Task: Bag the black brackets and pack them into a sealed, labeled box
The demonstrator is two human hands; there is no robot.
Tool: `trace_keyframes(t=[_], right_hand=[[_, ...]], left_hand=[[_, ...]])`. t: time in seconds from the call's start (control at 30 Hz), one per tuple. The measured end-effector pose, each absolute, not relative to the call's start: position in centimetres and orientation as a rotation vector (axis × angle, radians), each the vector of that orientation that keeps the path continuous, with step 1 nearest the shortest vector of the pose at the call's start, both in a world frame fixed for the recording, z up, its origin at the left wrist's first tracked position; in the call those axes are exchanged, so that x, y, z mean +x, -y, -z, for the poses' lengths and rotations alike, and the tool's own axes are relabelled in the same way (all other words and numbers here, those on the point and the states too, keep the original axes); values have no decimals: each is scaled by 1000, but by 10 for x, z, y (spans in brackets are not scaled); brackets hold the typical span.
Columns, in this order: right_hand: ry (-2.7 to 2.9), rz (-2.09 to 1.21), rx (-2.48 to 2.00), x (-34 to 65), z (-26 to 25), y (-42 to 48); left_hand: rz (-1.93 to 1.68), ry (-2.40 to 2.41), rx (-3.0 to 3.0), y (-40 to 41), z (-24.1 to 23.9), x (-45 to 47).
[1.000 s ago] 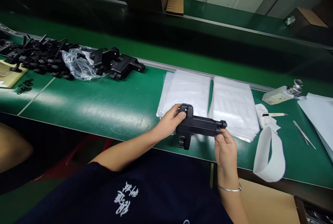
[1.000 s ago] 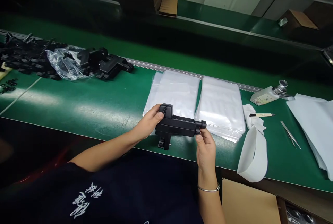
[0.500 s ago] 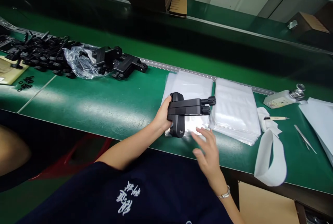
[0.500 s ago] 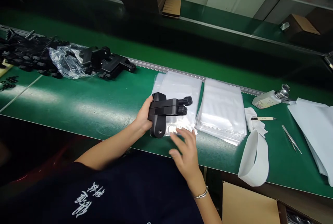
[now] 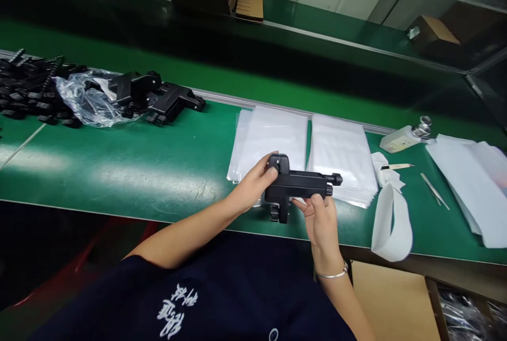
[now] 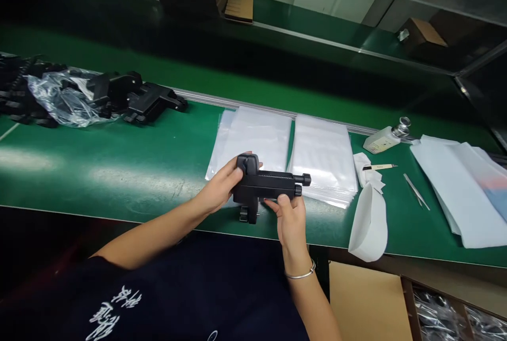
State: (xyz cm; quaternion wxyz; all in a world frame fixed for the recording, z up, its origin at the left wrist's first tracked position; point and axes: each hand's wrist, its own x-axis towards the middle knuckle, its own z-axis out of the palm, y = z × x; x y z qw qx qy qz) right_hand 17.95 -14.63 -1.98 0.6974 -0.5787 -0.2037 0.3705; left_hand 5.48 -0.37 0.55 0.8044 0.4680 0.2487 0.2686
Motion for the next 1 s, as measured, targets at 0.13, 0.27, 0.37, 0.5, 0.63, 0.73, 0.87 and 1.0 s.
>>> trace_keyframes(t=[0.13,0.27,0.37,0.5,0.63,0.73,0.87,1.0], right_hand=[[286,-891,-1244,186,35,145],[417,-962,-1339,183,44,149],[426,-952,-1397,178,46,154],[274,-1050,-1297,174,47,155],[176,-995,-1120,175,45,156],[238,-879,-1042,177,41,164],[382,-784,-1066,180,37,174],[478,-839,-1105,185,26,172]], left_hand=[[-351,-252,1299,9,-18,49],[-333,-339,1519,9,-22,56],[-353,-404,1499,8,-24,66],[-367,-435,1467,2,-27,74],[-345,-378,1612,0,-31,60],[-278,-261,1816,0,-31,37],[-313,-221,1871,-1,-26,16],[-324,-316,1406,-2,-18,17]])
